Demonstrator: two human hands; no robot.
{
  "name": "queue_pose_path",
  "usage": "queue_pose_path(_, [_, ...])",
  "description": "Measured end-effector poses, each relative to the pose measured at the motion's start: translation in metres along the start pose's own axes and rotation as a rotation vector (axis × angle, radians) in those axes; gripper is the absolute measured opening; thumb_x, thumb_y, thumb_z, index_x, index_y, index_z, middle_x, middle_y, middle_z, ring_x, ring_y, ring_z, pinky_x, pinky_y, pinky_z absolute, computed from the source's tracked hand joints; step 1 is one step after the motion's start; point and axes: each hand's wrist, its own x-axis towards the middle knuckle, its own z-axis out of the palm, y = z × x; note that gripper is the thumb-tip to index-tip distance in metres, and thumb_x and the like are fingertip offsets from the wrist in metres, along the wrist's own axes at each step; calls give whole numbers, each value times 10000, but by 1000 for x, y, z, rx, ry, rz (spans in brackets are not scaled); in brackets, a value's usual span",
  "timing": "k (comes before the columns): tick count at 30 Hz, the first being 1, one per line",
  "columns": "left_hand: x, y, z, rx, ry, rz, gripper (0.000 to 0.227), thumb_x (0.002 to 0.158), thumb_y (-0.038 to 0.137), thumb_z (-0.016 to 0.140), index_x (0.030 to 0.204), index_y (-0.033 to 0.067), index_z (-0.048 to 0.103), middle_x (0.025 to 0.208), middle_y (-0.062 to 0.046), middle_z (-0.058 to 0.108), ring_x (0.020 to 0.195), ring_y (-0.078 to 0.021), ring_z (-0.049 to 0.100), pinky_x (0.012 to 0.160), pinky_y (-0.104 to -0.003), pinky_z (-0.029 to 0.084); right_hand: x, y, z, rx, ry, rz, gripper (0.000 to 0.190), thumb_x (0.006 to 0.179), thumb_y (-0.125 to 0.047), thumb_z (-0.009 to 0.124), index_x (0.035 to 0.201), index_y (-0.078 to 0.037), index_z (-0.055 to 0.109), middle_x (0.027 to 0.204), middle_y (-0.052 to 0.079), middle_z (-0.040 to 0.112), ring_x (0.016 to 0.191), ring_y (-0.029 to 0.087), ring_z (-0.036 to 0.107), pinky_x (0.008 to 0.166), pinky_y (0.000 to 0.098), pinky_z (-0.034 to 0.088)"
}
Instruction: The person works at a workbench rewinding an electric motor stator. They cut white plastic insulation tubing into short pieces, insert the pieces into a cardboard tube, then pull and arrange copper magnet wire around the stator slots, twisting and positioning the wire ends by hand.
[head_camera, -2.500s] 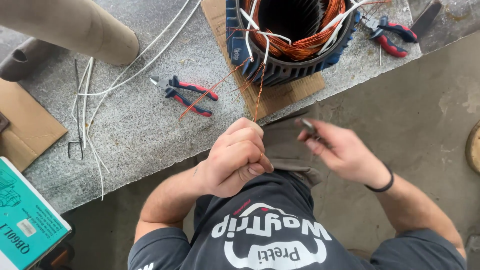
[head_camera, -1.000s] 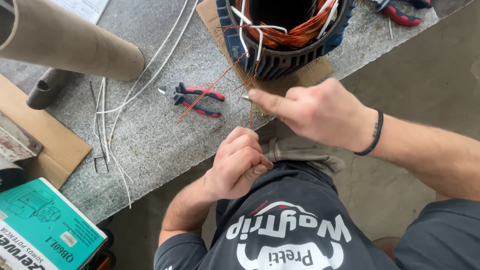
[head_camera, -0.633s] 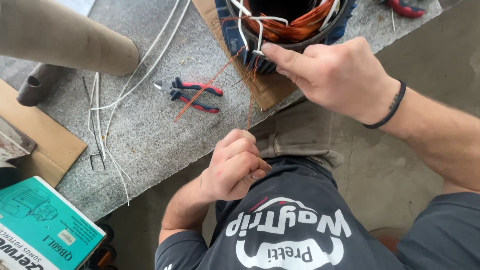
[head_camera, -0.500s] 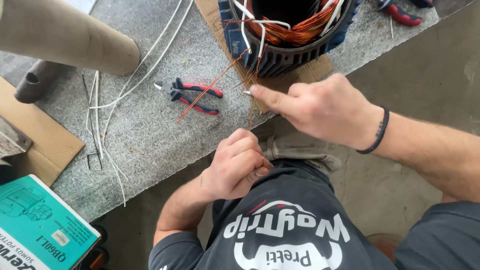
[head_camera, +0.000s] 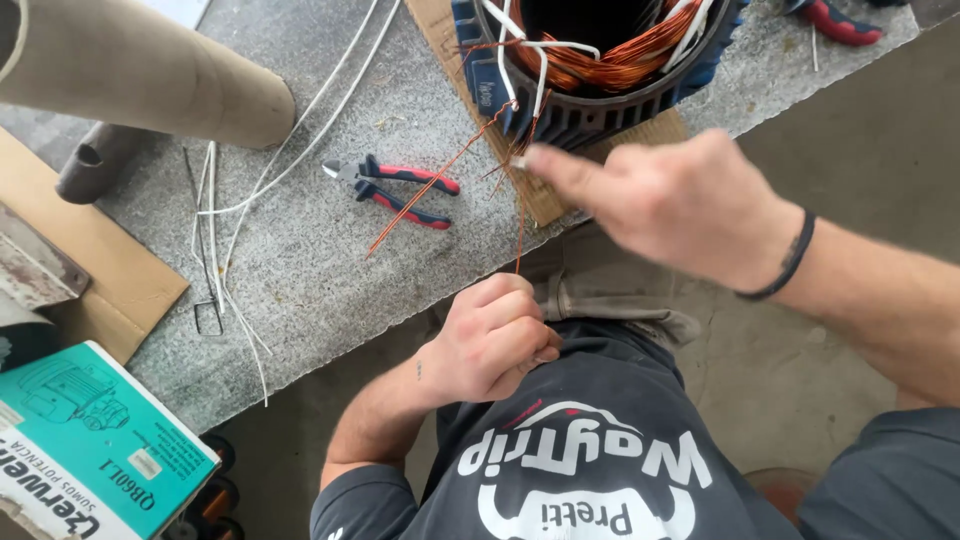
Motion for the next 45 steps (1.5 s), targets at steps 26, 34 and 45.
queue_pose_path(26, [-50, -6, 27, 121, 16, -12, 95, 892, 91, 746, 950, 34, 696, 1277, -149, 651, 1331, -342, 538, 1106, -478, 495, -65, 33, 33, 639, -51, 35, 419, 869, -139, 756, 1286, -160, 718, 705, 22, 660, 518, 162, 611, 489, 315, 475])
queue_pose_path(34, [-124, -8, 80, -569, 292, -837, 158, 1014, 45, 584, 950, -56, 689, 1125, -146, 723, 742, -190, 753, 677, -310, 609, -105, 114, 99, 10, 321, 356, 159, 982, 14, 767, 1135, -24, 746, 839, 89, 683, 710, 206, 652, 659, 310, 518])
queue_pose_path(45, [-110, -1, 77, -145, 300, -525, 83, 860, 12, 625, 784, 44, 627, 773, -85, 641, 641, -246, 629, 588, -357, 491, -110, 97, 150, 89, 583, 405, 51, 891, -45, 723, 932, -14, 723, 1007, 149, 734, 878, 315, 697, 776, 405, 541])
